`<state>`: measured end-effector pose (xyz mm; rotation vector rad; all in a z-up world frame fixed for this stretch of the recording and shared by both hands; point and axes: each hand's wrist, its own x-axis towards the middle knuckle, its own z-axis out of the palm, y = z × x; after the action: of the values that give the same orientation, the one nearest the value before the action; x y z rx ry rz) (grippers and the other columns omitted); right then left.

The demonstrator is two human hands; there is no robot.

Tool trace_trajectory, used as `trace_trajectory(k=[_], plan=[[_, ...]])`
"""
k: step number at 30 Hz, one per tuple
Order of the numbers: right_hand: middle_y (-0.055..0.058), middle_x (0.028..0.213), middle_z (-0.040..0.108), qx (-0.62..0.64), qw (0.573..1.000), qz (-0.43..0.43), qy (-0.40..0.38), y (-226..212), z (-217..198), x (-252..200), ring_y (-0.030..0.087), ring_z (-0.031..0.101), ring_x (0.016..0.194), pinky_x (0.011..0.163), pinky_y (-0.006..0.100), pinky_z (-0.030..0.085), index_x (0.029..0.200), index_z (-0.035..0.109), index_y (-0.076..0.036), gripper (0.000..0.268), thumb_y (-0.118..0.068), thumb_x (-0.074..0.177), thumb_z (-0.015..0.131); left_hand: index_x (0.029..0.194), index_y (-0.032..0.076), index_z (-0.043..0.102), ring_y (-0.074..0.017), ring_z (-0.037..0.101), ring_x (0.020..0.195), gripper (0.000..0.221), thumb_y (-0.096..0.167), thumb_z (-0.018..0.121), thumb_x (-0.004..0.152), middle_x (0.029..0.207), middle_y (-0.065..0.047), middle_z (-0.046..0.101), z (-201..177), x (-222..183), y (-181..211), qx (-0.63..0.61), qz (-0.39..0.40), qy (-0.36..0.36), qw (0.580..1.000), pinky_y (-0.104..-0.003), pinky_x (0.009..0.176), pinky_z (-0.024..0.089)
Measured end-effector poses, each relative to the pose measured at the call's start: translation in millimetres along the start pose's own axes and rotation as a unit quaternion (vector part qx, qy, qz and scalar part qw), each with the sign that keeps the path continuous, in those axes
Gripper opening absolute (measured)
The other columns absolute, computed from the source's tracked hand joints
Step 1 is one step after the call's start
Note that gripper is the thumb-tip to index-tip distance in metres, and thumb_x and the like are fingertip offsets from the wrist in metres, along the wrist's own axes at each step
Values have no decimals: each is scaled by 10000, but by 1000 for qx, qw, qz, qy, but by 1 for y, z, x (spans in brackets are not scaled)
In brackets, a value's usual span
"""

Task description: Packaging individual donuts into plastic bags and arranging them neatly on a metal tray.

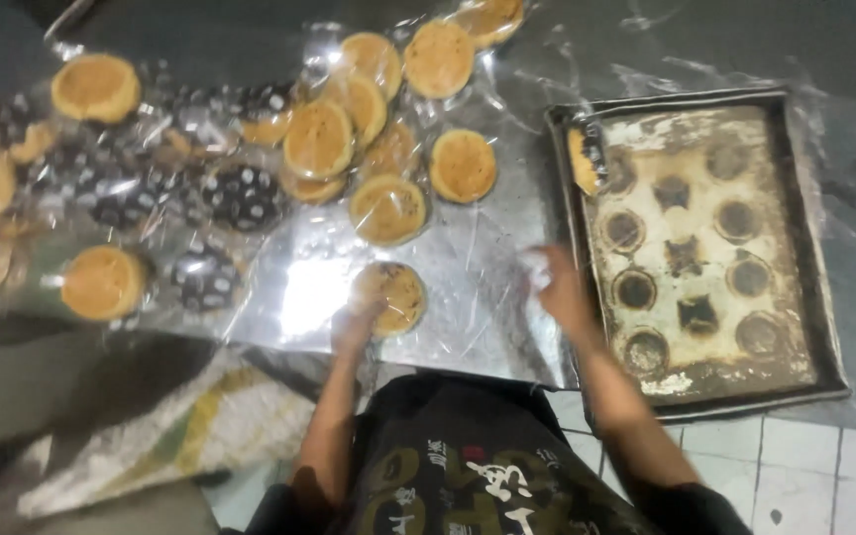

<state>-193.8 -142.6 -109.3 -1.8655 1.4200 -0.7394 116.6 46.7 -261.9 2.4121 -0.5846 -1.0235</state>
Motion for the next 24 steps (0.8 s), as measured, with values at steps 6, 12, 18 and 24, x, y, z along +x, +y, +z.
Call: trace_trajectory(k=[6, 12, 18, 24], plan=[[229, 1284, 644, 137, 977, 64, -150, 18, 68, -57, 387, 631, 1205, 930, 471, 563, 1396, 594, -88, 597, -39, 816, 726, 1260, 240, 621, -285, 745, 943, 674, 467, 899, 690, 1139, -73, 729, -32, -22, 93, -82, 6, -91, 992, -373, 777, 632], [143, 1407, 548, 574, 763, 267, -136, 12, 62, -44, 285, 602, 1207, 939, 507, 568, 1528, 429, -131, 613, -362, 985, 596, 1454, 191, 533, -263, 695, 1029, 703, 172, 816, 810, 1205, -111, 701, -52, -99, 189, -384, 68, -338, 857, -401, 919, 566], [182, 1372, 586, 544, 789, 269, -93, -52, 23, -34, 309, 628, 1179, 932, 500, 551, 1511, 447, -53, 683, -125, 896, 734, 1481, 48, 486, -343, 465, 1374, 557, 284, 637, 1000, 1521, -230, 452, -36, -75, 196, -406, 150, -279, 857, -477, 1163, 394], [229, 1361, 614, 528, 747, 385, -123, -25, 44, -41, 351, 648, 1176, 982, 513, 529, 1449, 538, -60, 648, -257, 862, 729, 1341, 134, 562, -391, 537, 1275, 476, 345, 705, 939, 1374, -149, 578, -54, -61, 185, -444, 89, -310, 836, -657, 1051, 387]])
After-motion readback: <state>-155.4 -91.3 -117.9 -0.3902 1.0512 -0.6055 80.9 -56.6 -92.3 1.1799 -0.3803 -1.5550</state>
